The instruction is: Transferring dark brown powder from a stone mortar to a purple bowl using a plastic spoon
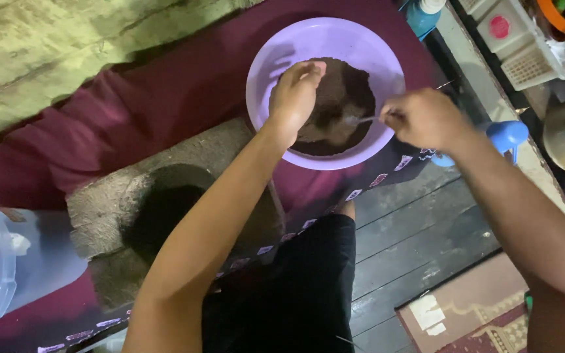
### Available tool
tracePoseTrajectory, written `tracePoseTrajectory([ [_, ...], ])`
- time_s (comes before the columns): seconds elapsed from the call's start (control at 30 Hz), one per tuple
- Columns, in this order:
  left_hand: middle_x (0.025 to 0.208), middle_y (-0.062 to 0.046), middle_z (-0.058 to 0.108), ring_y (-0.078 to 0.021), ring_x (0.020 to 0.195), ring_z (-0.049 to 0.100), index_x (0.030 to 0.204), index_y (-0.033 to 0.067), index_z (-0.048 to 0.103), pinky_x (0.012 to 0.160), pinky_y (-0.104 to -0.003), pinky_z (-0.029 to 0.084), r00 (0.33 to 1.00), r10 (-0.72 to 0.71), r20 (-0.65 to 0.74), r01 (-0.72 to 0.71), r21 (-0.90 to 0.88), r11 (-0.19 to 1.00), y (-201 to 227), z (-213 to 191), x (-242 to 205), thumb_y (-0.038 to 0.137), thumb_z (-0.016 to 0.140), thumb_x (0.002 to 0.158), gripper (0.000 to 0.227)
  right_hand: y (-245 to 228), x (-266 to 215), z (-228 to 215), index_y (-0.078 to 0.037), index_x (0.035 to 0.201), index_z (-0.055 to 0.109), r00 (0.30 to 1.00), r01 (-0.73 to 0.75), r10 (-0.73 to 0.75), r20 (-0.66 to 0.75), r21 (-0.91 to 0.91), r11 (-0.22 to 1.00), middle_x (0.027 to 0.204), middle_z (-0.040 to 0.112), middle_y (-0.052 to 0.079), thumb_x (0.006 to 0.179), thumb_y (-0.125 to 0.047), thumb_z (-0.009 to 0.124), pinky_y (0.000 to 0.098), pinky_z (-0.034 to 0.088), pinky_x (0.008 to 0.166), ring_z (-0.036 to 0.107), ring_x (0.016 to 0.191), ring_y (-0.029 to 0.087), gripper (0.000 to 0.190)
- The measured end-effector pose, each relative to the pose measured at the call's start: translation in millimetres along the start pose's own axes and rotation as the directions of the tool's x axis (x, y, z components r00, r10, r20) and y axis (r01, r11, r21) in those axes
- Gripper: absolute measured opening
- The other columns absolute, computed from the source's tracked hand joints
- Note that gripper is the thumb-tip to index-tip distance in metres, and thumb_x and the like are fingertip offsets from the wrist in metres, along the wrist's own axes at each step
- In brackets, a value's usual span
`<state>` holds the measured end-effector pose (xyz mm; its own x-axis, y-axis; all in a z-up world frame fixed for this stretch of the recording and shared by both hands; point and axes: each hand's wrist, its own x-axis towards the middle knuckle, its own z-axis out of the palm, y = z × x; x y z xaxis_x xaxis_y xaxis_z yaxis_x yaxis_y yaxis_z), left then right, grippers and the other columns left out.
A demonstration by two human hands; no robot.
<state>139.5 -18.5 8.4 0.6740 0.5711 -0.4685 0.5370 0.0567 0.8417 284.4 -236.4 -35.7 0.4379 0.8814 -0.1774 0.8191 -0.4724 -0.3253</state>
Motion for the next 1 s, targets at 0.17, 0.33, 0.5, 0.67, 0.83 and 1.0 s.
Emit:
tracePoseTrajectory([
  [0.17,0.120,0.001,0.077,-0.0135,0.112,0.071,0.115,0.0198,0.073,0.100,-0.028,0.049,0.948,0.317,0.024,-0.317,0.015,0.948,-50.9,0.6,40.9,0.026,0.053,0.096,0.028,-4.0,-6.3,23.6,-0.014,0.099,0.066,0.973,0.007,-0.141,-0.184,-0.583,0.812,0.081,0.063,0.003,0.096,-0.021,0.066,0.0402,0.058,0.041,0.069,0.060,0.025,0.007],
  [0.33,0.124,-0.013,0.069,-0.0259,0.116,0.066,0.118,0.0111,0.069,0.105,-0.035,0.046,0.782,0.623,0.028,-0.617,0.173,0.767,-46.5,-51.0,1.4,0.019,0.054,0.098,0.026,-14.5,-13.5,9.4,-0.018,0.099,0.072,0.935,-0.202,0.061,-0.351,-0.382,0.902,0.077,0.073,0.012,0.101,-0.033,0.058,0.0539,0.057,0.055,0.072,0.069,0.046,0.020],
  [0.5,0.121,-0.019,0.062,-0.0352,0.117,0.061,0.116,0.0022,0.063,0.104,-0.046,0.044,0.450,0.893,0.003,-0.834,0.358,0.419,-52.9,-143.8,-67.2,0.004,0.057,0.098,0.019,-68.3,-30.6,-30.2,-0.001,0.110,0.079,0.933,0.058,-0.021,-0.358,0.093,0.994,0.104,0.078,0.013,0.105,-0.010,0.062,0.0397,0.053,0.075,0.071,0.088,0.026,0.020],
  [0.67,0.122,-0.022,0.062,-0.0400,0.113,0.061,0.118,-0.0012,0.062,0.097,-0.051,0.046,0.422,0.902,-0.096,-0.664,0.645,0.379,-97.8,-241.5,-130.3,0.006,0.054,0.102,0.019,-166.0,-49.6,-47.1,-0.005,0.111,0.077,0.936,0.155,-0.121,-0.330,0.078,0.985,0.102,0.075,0.006,0.112,-0.011,0.066,0.0352,0.046,0.072,0.063,0.077,0.021,0.012],
  [0.83,0.126,-0.018,0.058,-0.0420,0.111,0.055,0.123,0.0063,0.060,0.089,-0.059,0.043,0.583,0.777,-0.238,-0.308,0.820,0.482,-167.9,-274.3,-142.0,0.018,0.058,0.099,0.027,-251.8,-37.9,-31.5,-0.008,0.105,0.077,0.851,0.419,-0.450,-0.269,-0.167,0.892,0.099,0.080,0.007,0.100,-0.005,0.064,0.0383,0.057,0.056,0.072,0.068,0.020,0.014],
  [1.0,0.126,-0.013,0.057,-0.0368,0.128,0.051,0.131,0.0086,0.060,0.106,-0.057,0.039,0.737,0.600,-0.312,-0.156,0.785,0.599,-200.4,-266.6,-134.9,0.028,0.054,0.105,0.033,-308.4,-9.5,8.8,-0.023,0.091,0.072,0.768,0.378,-0.609,-0.198,-0.628,0.681,0.080,0.068,-0.001,0.093,-0.021,0.066,0.0317,0.057,0.055,0.071,0.067,0.019,0.006],
])
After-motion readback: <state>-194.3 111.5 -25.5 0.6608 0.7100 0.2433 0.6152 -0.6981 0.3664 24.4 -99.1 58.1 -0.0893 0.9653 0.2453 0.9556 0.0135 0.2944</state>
